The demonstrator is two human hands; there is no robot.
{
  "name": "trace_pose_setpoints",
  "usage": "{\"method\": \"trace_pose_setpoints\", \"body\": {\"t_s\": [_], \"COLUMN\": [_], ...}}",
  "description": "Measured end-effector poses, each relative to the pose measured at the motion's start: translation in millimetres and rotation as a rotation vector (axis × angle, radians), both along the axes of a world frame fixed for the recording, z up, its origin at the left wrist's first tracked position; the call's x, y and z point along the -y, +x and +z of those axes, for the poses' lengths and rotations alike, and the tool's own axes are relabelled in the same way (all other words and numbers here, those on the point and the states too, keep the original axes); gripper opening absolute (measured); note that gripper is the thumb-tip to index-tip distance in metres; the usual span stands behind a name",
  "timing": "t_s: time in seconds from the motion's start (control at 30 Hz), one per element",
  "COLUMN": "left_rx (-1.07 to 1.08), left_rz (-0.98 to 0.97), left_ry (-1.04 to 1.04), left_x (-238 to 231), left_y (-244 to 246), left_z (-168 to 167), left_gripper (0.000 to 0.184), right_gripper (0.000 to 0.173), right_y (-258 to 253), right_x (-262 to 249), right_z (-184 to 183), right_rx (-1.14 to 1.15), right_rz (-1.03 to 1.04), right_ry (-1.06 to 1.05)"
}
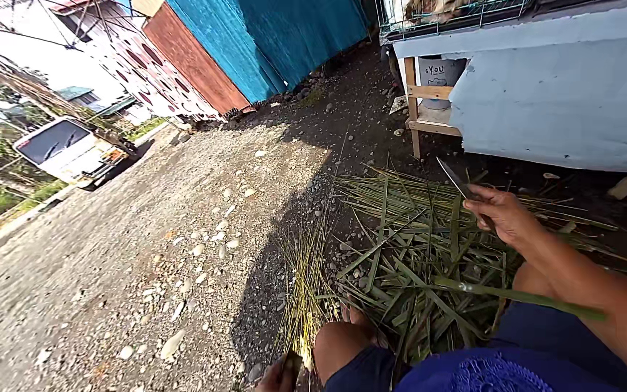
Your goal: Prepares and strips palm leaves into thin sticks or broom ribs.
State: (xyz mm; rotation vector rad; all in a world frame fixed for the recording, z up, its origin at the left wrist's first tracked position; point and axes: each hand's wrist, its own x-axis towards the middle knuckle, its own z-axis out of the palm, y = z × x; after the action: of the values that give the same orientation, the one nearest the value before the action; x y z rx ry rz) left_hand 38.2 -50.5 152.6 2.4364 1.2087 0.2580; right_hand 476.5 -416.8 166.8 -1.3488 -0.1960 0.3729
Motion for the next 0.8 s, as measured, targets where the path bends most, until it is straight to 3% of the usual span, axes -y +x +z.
{"method": "trace_pose_setpoints", "body": {"t_s": [0.13, 0.27, 0.5, 0.7, 0.8], "left_rx": [0.073, 0.087, 0.083, 0.183, 0.103], "left_rz": [-0.239, -0.446, -0.527, -0.605, -0.537], "left_ry": [-0.237, -0.349, -0.494, -0.725, -0.825], "left_x": [62.7, 98.0, 120.6, 87.1, 68.9], "left_y": [96.4, 142.6, 152.2, 115.9, 90.6], "left_z": [28.6, 39.0, 47.7, 17.8, 18.0], "left_gripper": [0.026, 0.026, 0.019, 0.014, 0.014], "right_gripper": [0.056, 0.059, 0.058, 0.046, 0.045], "right_y": [-74.2, -118.6, -127.7, -94.5, -78.3], "right_x": [-50.6, -74.4, -69.7, -57.7, -49.2], "right_z": [3.1, -3.0, -11.7, -12.5, -11.2], "right_rx": [0.082, 0.13, -0.185, -0.324, -0.331], "right_rz": [0.465, 0.688, 0.51, 0.251, 0.161], "right_ry": [-0.077, -0.144, 0.03, 0.2, 0.223]}}
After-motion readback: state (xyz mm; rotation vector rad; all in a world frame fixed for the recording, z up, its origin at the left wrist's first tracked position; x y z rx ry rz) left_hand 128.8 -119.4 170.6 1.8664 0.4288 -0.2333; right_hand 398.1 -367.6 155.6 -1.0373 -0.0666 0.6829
